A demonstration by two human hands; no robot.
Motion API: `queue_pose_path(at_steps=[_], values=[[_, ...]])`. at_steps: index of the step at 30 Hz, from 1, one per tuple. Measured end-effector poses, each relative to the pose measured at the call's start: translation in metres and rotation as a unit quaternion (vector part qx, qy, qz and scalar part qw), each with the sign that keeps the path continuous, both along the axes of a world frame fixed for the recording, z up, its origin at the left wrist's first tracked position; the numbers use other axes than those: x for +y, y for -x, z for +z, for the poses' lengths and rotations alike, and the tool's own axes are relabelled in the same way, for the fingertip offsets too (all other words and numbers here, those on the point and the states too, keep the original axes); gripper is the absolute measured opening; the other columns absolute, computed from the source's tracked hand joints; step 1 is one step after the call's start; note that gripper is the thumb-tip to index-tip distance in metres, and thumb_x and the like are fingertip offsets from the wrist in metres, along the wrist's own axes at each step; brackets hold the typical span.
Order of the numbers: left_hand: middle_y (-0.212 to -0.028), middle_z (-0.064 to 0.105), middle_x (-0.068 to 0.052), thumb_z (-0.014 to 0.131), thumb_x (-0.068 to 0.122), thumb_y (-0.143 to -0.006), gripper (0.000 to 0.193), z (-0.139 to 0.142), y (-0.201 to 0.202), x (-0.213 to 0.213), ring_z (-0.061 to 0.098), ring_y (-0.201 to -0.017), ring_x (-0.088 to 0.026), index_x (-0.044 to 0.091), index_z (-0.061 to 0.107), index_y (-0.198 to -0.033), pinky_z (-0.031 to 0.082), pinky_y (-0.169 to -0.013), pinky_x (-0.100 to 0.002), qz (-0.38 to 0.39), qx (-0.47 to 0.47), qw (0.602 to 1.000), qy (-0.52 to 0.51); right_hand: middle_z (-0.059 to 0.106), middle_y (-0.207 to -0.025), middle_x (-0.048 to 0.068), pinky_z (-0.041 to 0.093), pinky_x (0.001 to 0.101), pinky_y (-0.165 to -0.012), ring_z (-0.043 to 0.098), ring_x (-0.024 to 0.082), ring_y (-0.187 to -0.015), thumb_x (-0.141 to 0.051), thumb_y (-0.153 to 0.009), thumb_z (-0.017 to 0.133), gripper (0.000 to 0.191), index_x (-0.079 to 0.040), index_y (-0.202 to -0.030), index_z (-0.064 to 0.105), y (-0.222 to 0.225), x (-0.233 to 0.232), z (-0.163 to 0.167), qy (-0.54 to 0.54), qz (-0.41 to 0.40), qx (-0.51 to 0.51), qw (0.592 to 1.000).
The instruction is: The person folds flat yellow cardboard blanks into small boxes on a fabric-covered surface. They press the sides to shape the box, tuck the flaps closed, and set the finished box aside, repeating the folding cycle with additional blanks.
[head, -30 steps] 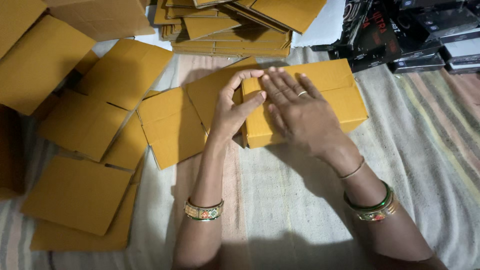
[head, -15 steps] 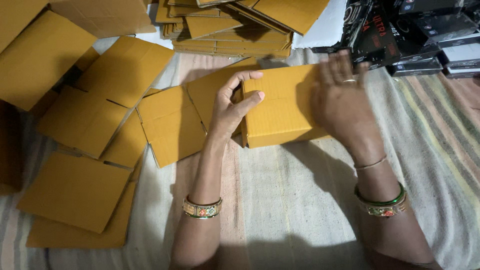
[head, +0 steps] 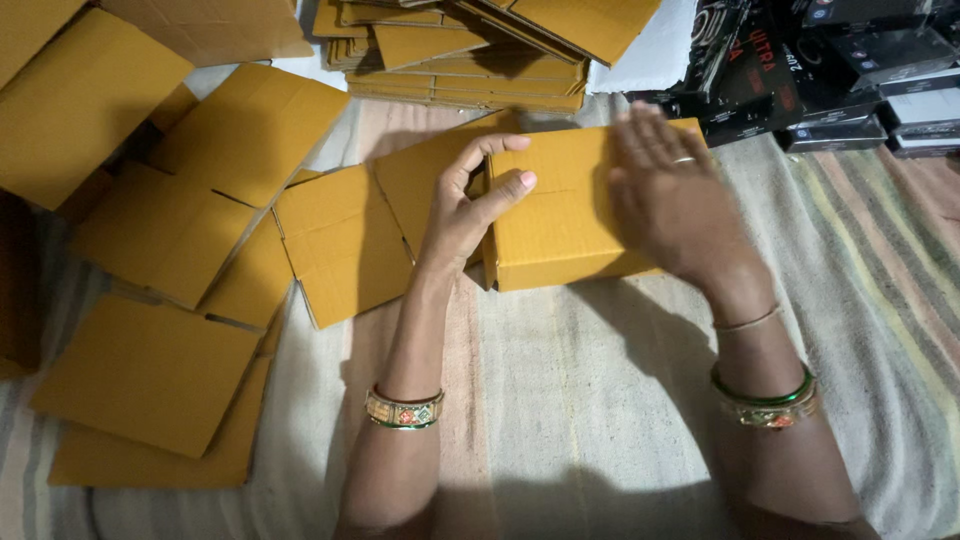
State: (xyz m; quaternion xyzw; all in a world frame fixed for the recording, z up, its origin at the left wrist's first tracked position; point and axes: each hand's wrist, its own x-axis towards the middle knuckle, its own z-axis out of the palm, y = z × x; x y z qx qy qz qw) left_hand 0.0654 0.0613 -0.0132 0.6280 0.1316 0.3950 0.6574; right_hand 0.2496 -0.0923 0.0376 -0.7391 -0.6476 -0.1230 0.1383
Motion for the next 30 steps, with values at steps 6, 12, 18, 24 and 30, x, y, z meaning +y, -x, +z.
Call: queue_pose_path(at_steps=[6, 12, 18, 24, 30], values=[[-0.108, 0.073, -0.004, 0.081, 0.018, -0.088, 0.034, -0.001, -0.001, -0.002, 0.067, -0.097, -0.011, 0.008, 0.07, -0.118, 0.057, -0.087, -0.028, 0.005, -0.01, 1.0, 0.021, 0.04, -0.158, 0.023, 0.017, 0.0609, -0.12, 0.031, 0.037, -0.151, -0.028, -0.11, 0.032, 0.055, 0.006, -0.153, 0.04, -0.014, -0.008, -0.007, -0.001, -0.086, -0.019, 0.996], [-0.113, 0.071, -0.005, 0.081, 0.016, -0.088, 0.034, -0.005, -0.002, -0.001, 0.067, -0.099, -0.011, 0.007, 0.069, -0.117, 0.057, -0.09, -0.027, 0.024, -0.006, 1.0, -0.014, 0.041, -0.159, 0.021, 0.023, 0.0502, -0.13, 0.034, 0.033, -0.152, -0.032, -0.113, 0.029, 0.056, 0.002, -0.155, 0.041, 0.039, 0.007, -0.002, 0.012, 0.043, -0.006, 0.999], [-0.115, 0.071, -0.006, 0.079, 0.017, -0.089, 0.033, -0.007, -0.003, 0.001, 0.067, -0.102, -0.011, 0.007, 0.068, -0.119, 0.058, -0.089, -0.028, 0.012, -0.015, 1.0, -0.016, 0.041, -0.158, 0.021, 0.022, 0.0505, -0.123, 0.036, 0.033, -0.148, -0.036, -0.109, 0.031, 0.06, 0.003, -0.154, 0.038, 0.054, 0.006, 0.001, -0.002, 0.076, 0.014, 0.997], [-0.117, 0.07, -0.005, 0.073, 0.023, -0.096, 0.037, 0.004, 0.004, -0.001, 0.063, -0.106, -0.011, 0.008, 0.066, -0.13, 0.052, -0.097, -0.028, -0.013, 0.017, 1.0, 0.009, 0.038, -0.16, 0.024, 0.023, 0.0521, -0.121, 0.033, 0.034, -0.149, -0.031, -0.11, 0.033, 0.056, 0.003, -0.155, 0.038, 0.005, -0.005, 0.004, -0.008, -0.009, 0.015, 1.0], [-0.147, 0.054, -0.013, 0.064, 0.014, -0.096, 0.038, 0.031, 0.003, -0.022, 0.041, -0.138, -0.033, 0.021, 0.069, -0.133, 0.024, -0.109, -0.058, 0.181, 0.308, 0.888, -0.288, 0.036, -0.161, 0.021, 0.026, 0.0549, -0.119, 0.031, 0.035, -0.151, -0.029, -0.11, 0.036, 0.053, -0.001, -0.155, 0.039, -0.021, -0.013, -0.006, -0.01, -0.062, 0.079, 0.995]])
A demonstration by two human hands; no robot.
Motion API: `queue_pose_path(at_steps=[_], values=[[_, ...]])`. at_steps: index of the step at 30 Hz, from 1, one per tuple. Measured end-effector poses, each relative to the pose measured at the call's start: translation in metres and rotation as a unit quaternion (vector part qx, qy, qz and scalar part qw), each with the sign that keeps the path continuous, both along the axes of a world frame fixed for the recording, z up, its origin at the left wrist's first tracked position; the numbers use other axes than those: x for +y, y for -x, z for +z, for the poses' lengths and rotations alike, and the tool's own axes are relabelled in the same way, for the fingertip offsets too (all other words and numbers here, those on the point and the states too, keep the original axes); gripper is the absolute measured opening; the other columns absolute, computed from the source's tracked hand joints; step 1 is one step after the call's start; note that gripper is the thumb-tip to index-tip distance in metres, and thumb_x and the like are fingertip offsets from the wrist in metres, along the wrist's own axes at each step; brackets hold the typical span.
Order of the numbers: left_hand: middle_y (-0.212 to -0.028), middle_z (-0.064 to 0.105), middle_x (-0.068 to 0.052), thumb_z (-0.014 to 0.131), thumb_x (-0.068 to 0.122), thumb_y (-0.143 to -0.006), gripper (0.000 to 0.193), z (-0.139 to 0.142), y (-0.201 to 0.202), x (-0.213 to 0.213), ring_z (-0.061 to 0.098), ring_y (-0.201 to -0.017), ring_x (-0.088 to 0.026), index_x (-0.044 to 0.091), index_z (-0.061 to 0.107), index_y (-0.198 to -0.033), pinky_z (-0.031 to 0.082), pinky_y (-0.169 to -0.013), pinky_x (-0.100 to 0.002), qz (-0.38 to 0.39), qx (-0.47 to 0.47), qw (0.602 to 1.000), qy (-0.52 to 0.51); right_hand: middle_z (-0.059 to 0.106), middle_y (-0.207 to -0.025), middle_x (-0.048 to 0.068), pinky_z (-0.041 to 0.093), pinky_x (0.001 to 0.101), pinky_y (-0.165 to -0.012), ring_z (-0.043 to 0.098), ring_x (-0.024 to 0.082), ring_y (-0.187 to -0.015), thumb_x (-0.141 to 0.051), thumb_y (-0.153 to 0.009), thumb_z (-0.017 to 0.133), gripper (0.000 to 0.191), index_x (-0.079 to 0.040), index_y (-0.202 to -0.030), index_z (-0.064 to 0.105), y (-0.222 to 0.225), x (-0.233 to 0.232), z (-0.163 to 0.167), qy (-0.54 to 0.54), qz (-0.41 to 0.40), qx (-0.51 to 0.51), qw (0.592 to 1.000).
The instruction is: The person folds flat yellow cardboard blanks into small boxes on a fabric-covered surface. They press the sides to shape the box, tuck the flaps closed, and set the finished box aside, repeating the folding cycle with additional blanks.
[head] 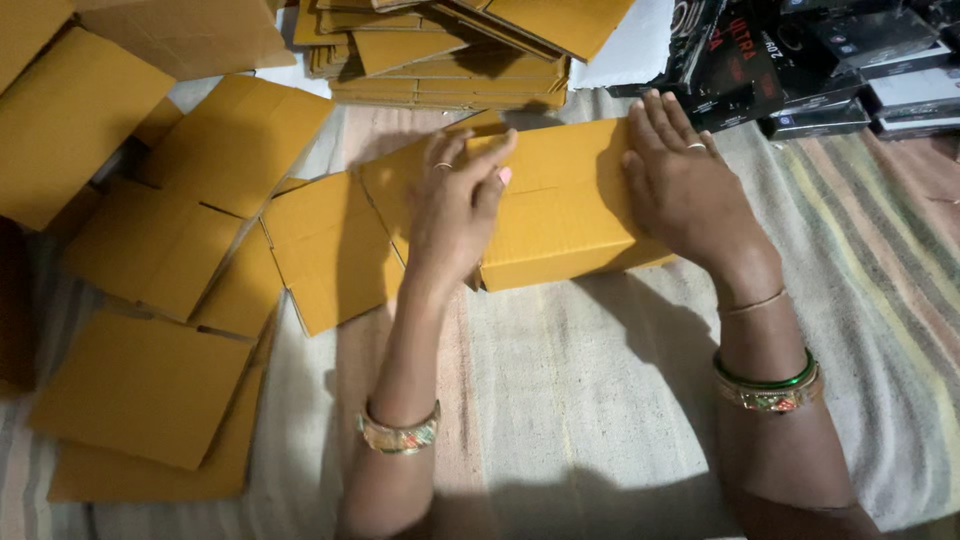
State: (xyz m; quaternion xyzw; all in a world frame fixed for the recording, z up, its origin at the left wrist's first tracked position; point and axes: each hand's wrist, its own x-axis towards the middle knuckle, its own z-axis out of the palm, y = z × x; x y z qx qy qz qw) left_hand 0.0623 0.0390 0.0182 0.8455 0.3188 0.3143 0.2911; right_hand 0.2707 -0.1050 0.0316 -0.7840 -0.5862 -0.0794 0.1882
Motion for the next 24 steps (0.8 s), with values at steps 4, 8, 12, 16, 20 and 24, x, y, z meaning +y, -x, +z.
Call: queue_pose_path(at_steps=[4, 8, 12, 16, 20, 24], values=[[-0.149, 0.048, -0.017, 0.054, 0.003, -0.094, 0.042, 0.01, -0.014, -0.046, 0.03, -0.149, -0.038, 0.001, 0.06, -0.135, 0.01, -0.119, -0.073, 0.072, 0.196, 0.955, -0.212, 0.036, -0.161, 0.021, 0.023, 0.0627, -0.117, 0.031, 0.035, -0.15, -0.027, -0.108, 0.037, 0.054, 0.001, -0.154, 0.04, 0.005, 0.003, -0.006, 0.006, -0.018, -0.035, 0.999], [-0.161, 0.04, -0.024, 0.048, 0.011, -0.11, 0.041, 0.007, -0.042, -0.08, 0.03, -0.154, -0.039, -0.004, 0.052, -0.148, 0.005, -0.133, -0.057, 0.041, 0.228, 0.936, -0.266, 0.037, -0.161, 0.022, 0.023, 0.0652, -0.116, 0.03, 0.036, -0.151, -0.028, -0.11, 0.037, 0.054, 0.001, -0.155, 0.039, 0.013, 0.005, 0.002, -0.003, -0.014, -0.041, 0.999], [-0.161, 0.034, -0.018, 0.044, 0.023, -0.099, 0.058, 0.008, -0.053, -0.073, 0.025, -0.154, -0.031, -0.002, 0.039, -0.151, 0.005, -0.124, -0.061, -0.04, 0.187, 0.959, -0.209, 0.037, -0.161, 0.012, 0.023, 0.0658, -0.114, 0.029, 0.035, -0.149, -0.032, -0.105, 0.037, 0.054, -0.013, -0.155, 0.039, 0.023, 0.004, 0.013, 0.035, -0.002, -0.016, 0.999], [-0.165, 0.015, -0.012, 0.029, 0.049, -0.1, 0.073, 0.018, -0.051, -0.064, 0.011, -0.154, -0.026, 0.003, 0.02, -0.156, 0.002, -0.123, -0.062, -0.028, 0.256, 0.95, -0.176, 0.033, -0.163, 0.01, 0.023, 0.0664, -0.112, 0.027, 0.035, -0.149, -0.034, -0.103, 0.036, 0.055, -0.018, -0.156, 0.038, 0.024, 0.003, 0.017, 0.058, -0.003, -0.017, 0.998], [-0.167, 0.002, -0.021, 0.027, 0.066, -0.099, 0.094, 0.027, -0.037, -0.048, -0.002, -0.154, -0.032, -0.007, 0.008, -0.155, -0.003, -0.12, -0.063, -0.003, 0.286, 0.95, -0.127, 0.03, -0.164, 0.014, 0.025, 0.0633, -0.117, 0.024, 0.034, -0.151, -0.036, -0.106, 0.033, 0.058, -0.012, -0.159, 0.033, 0.012, 0.001, 0.011, 0.021, 0.013, 0.015, 1.0], [-0.166, 0.002, -0.024, 0.028, 0.071, -0.095, 0.103, 0.033, -0.025, -0.039, -0.005, -0.153, -0.033, -0.01, 0.005, -0.154, -0.006, -0.114, -0.071, 0.027, 0.274, 0.958, -0.077, 0.029, -0.165, 0.015, 0.022, 0.0621, -0.119, 0.019, 0.035, -0.153, -0.037, -0.107, 0.034, 0.058, -0.008, -0.158, 0.032, 0.001, -0.001, 0.008, 0.006, -0.018, 0.048, 0.999]])
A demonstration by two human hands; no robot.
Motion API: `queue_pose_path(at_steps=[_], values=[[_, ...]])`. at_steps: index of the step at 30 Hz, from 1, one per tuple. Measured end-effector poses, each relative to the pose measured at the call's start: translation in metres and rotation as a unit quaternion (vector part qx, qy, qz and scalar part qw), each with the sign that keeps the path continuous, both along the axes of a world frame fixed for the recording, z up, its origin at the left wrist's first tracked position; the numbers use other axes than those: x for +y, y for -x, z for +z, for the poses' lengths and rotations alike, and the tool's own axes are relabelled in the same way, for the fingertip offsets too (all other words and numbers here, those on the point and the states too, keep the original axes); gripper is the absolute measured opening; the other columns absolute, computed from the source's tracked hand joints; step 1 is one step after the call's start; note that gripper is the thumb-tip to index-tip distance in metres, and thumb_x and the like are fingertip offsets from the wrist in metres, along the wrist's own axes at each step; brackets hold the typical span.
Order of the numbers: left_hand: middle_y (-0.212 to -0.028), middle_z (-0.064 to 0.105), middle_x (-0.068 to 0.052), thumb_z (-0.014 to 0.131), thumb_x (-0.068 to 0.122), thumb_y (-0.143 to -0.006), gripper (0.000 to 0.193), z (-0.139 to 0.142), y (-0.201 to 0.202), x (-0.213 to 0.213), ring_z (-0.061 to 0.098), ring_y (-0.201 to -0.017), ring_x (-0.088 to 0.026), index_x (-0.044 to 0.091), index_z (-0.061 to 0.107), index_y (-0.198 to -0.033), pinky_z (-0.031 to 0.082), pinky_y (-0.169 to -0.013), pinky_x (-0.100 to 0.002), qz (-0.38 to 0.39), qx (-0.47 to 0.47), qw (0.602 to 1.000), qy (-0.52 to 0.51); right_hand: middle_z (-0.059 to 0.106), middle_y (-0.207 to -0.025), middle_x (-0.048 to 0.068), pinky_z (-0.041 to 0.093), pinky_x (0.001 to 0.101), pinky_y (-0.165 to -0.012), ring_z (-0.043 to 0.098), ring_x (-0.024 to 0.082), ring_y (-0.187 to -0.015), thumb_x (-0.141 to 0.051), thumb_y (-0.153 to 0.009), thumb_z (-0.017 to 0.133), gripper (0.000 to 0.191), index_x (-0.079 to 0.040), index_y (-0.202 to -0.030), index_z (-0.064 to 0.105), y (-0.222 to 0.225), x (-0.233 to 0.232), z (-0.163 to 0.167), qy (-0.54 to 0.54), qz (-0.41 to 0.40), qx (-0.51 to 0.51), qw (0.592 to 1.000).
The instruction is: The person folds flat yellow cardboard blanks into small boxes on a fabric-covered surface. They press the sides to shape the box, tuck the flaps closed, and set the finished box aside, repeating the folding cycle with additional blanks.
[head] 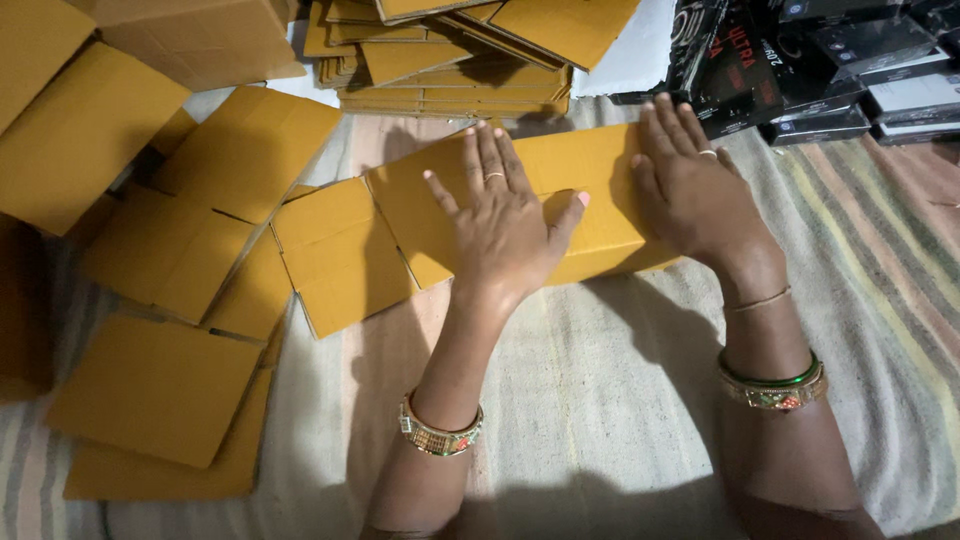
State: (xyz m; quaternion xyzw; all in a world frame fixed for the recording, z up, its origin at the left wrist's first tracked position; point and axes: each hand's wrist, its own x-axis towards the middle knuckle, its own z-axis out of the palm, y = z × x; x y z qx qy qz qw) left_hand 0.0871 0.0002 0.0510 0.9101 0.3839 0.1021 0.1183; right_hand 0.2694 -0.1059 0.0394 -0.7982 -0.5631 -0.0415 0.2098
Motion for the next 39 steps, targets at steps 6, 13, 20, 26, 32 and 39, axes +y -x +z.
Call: queue_pose_path(at_steps=[6, 13, 20, 26, 32, 39], values=[[-0.164, 0.007, -0.024, 0.029, 0.053, -0.102, 0.078, -0.006, -0.005, -0.023, 0.0, -0.153, -0.039, -0.004, 0.015, -0.154, -0.003, -0.116, -0.072, 0.059, 0.001, 0.996, -0.072, 0.034, -0.161, 0.012, 0.003, 0.0707, -0.11, 0.013, 0.038, -0.153, -0.03, -0.105, 0.036, 0.054, -0.005, -0.153, 0.04, 0.02, 0.01, 0.002, 0.057, -0.023, -0.144, 0.988], [-0.167, 0.024, -0.022, 0.027, 0.036, -0.111, 0.062, -0.025, -0.018, -0.022, 0.018, -0.158, -0.034, -0.002, 0.025, -0.16, 0.006, -0.132, -0.052, -0.066, -0.002, 0.989, -0.132, 0.033, -0.163, 0.006, 0.008, 0.0608, -0.123, 0.022, 0.031, -0.154, -0.033, -0.106, 0.032, 0.054, -0.015, -0.157, 0.038, 0.032, 0.011, 0.005, 0.036, 0.065, -0.06, 0.995], [-0.164, 0.005, -0.025, 0.032, 0.065, -0.097, 0.096, -0.014, -0.001, -0.002, -0.001, -0.152, -0.034, -0.011, 0.013, -0.153, -0.002, -0.113, -0.071, -0.031, -0.032, 0.999, -0.026, 0.029, -0.164, 0.011, 0.017, 0.0662, -0.116, 0.02, 0.034, -0.153, -0.037, -0.106, 0.034, 0.057, -0.011, -0.157, 0.035, 0.005, 0.001, 0.003, 0.031, -0.029, -0.002, 0.999], [-0.167, 0.006, -0.017, 0.03, 0.059, -0.102, 0.078, -0.007, 0.003, -0.004, -0.004, -0.154, -0.033, 0.005, 0.018, -0.157, -0.006, -0.111, -0.078, 0.003, -0.006, 1.0, -0.021, 0.036, -0.162, 0.014, 0.013, 0.0779, -0.109, 0.018, 0.039, -0.154, -0.029, -0.107, 0.037, 0.054, -0.002, -0.154, 0.04, 0.01, 0.003, 0.0, 0.05, -0.075, -0.13, 0.987], [-0.169, 0.011, -0.006, 0.024, 0.043, -0.106, 0.058, -0.004, -0.001, -0.024, 0.003, -0.156, -0.03, 0.025, 0.024, -0.162, -0.007, -0.115, -0.082, -0.053, 0.027, 0.997, -0.056, 0.038, -0.163, 0.013, 0.016, 0.0623, -0.125, 0.026, 0.032, -0.155, -0.031, -0.107, 0.038, 0.055, -0.006, -0.156, 0.04, 0.037, 0.01, -0.004, -0.004, 0.049, -0.069, 0.996], [-0.167, -0.002, -0.013, 0.022, 0.056, -0.104, 0.077, -0.01, 0.001, -0.009, 0.001, -0.155, -0.03, 0.003, 0.01, -0.159, 0.005, -0.113, -0.075, 0.006, 0.025, 1.0, -0.015, 0.03, -0.163, 0.019, 0.026, 0.0613, -0.11, 0.021, 0.038, -0.15, -0.037, -0.108, 0.035, 0.055, -0.017, -0.159, 0.035, 0.01, 0.009, -0.004, 0.038, -0.007, -0.07, 0.997]])
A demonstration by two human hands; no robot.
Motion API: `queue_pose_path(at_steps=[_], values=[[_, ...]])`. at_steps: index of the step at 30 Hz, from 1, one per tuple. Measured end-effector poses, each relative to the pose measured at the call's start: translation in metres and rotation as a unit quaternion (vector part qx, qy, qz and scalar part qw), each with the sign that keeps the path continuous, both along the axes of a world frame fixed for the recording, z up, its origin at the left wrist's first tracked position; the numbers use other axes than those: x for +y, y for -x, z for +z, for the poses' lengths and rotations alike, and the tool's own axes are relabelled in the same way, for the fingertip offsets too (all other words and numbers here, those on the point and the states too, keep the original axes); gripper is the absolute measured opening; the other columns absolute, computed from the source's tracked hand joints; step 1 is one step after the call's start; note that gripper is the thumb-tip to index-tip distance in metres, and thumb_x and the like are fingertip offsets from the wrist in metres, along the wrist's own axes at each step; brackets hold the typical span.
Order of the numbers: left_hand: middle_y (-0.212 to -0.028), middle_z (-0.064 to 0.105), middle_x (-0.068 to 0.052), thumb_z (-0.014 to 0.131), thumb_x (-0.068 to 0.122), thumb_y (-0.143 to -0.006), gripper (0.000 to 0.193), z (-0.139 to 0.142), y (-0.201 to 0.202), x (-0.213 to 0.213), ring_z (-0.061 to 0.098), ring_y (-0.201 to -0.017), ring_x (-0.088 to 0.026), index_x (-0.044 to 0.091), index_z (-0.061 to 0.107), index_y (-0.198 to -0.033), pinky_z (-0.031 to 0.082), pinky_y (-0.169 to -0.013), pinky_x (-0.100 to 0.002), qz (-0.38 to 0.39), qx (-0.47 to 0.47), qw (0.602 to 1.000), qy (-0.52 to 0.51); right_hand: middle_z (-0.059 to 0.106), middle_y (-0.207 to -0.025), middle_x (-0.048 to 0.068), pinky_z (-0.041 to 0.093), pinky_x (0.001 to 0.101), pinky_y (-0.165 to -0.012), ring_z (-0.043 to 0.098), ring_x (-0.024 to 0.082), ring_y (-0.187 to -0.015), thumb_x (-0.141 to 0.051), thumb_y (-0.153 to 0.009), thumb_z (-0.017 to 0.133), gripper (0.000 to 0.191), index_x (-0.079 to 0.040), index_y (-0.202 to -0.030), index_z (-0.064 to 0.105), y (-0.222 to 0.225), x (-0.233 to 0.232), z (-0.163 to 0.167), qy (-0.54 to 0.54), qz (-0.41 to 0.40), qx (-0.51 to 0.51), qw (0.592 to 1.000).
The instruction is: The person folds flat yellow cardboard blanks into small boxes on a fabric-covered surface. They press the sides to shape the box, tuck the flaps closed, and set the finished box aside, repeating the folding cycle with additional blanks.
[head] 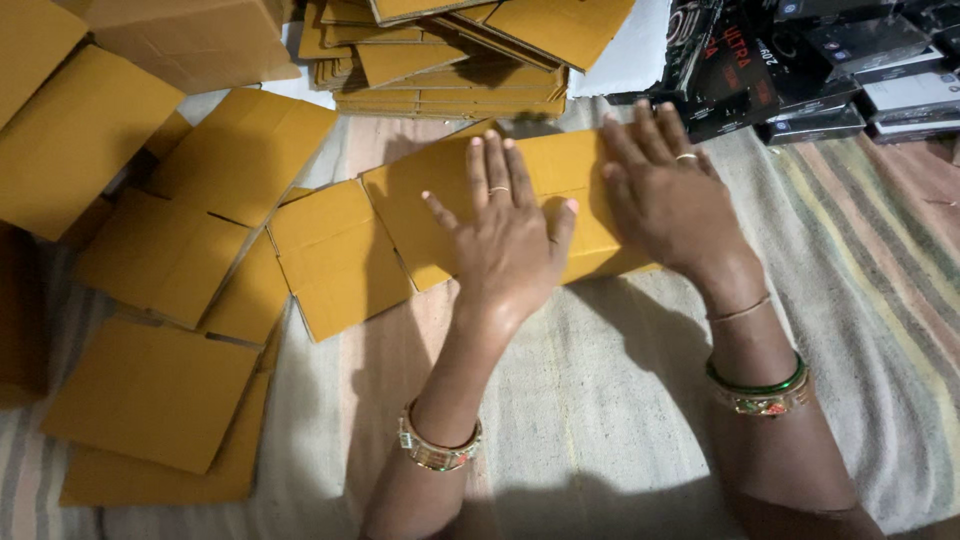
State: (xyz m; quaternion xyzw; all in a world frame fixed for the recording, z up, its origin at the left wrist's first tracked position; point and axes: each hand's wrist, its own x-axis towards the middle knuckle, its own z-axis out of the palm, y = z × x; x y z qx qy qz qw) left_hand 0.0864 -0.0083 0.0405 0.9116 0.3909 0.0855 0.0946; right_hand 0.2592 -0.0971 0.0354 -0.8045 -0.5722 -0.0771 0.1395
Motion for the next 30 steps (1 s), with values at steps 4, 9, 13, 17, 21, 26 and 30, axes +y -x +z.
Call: queue_pose_path(at_steps=[4, 9, 13, 17, 21, 26, 30], values=[[-0.167, 0.013, -0.025, 0.028, 0.052, -0.103, 0.082, -0.014, 0.012, 0.02, 0.016, -0.151, -0.038, -0.006, 0.009, -0.157, 0.016, -0.11, -0.07, 0.049, -0.15, 0.986, 0.051, 0.027, -0.163, 0.026, 0.033, 0.0499, -0.114, 0.024, 0.04, -0.149, -0.047, -0.106, 0.033, 0.062, -0.026, -0.164, 0.03, -0.018, -0.007, 0.006, 0.017, -0.067, 0.182, 0.981], [-0.128, 0.068, -0.016, 0.049, 0.061, -0.092, 0.079, -0.034, 0.038, 0.051, 0.07, -0.117, -0.03, 0.007, 0.044, -0.149, 0.054, -0.098, -0.046, 0.056, -0.251, 0.877, 0.407, 0.036, -0.159, 0.023, 0.027, 0.039, -0.119, 0.031, 0.032, -0.15, -0.062, -0.096, 0.049, 0.089, -0.01, -0.161, 0.017, -0.034, -0.017, 0.014, -0.003, -0.084, 0.379, 0.922], [-0.122, 0.071, -0.015, 0.056, 0.055, -0.092, 0.07, -0.045, 0.035, 0.053, 0.067, -0.114, -0.025, -0.002, 0.062, -0.132, 0.052, -0.098, -0.039, -0.059, -0.387, 0.814, 0.429, 0.049, -0.154, 0.02, 0.032, 0.0385, -0.117, 0.042, 0.028, -0.145, -0.057, -0.093, 0.06, 0.092, -0.006, -0.161, 0.028, -0.04, -0.016, 0.012, 0.004, -0.073, 0.454, 0.888], [-0.124, 0.066, -0.013, 0.068, 0.047, -0.084, 0.07, -0.051, 0.021, 0.039, 0.062, -0.116, -0.022, 0.0, 0.057, -0.135, 0.051, -0.1, -0.042, -0.037, -0.549, 0.64, 0.536, 0.061, -0.136, 0.023, 0.055, 0.0378, -0.098, 0.064, 0.03, -0.123, -0.04, -0.084, 0.073, 0.088, -0.001, -0.154, 0.038, -0.048, -0.013, 0.005, -0.111, 0.013, 0.602, 0.791], [-0.127, 0.065, -0.018, 0.075, 0.045, -0.086, 0.072, -0.057, 0.027, 0.044, 0.063, -0.117, -0.027, -0.001, 0.056, -0.137, 0.052, -0.102, -0.043, -0.11, -0.548, 0.703, 0.439, 0.067, -0.129, 0.014, 0.058, 0.034, -0.098, 0.067, 0.022, -0.118, -0.02, -0.093, 0.074, 0.06, 0.002, -0.145, 0.052, -0.064, -0.02, -0.001, -0.19, 0.132, 0.589, 0.774], [-0.151, 0.055, -0.026, 0.086, 0.024, -0.09, 0.075, -0.073, 0.039, 0.063, 0.047, -0.147, -0.036, -0.004, 0.048, -0.148, 0.03, -0.12, -0.05, -0.145, -0.428, 0.869, 0.203, 0.07, -0.118, 0.008, 0.062, 0.0388, -0.099, 0.07, 0.021, -0.11, 0.003, -0.093, 0.075, 0.046, -0.003, -0.137, 0.061, -0.078, -0.026, -0.011, -0.22, 0.283, 0.588, 0.725], [-0.152, 0.052, -0.02, 0.076, 0.006, -0.084, 0.074, -0.082, 0.041, 0.071, 0.052, -0.14, -0.033, 0.001, 0.044, -0.15, 0.05, -0.113, -0.044, -0.099, -0.381, 0.908, 0.141, 0.07, -0.118, 0.008, 0.063, 0.039, -0.097, 0.069, 0.021, -0.112, 0.005, -0.097, 0.071, 0.039, -0.004, -0.134, 0.063, -0.078, -0.019, -0.018, -0.194, 0.157, 0.5, 0.829]])
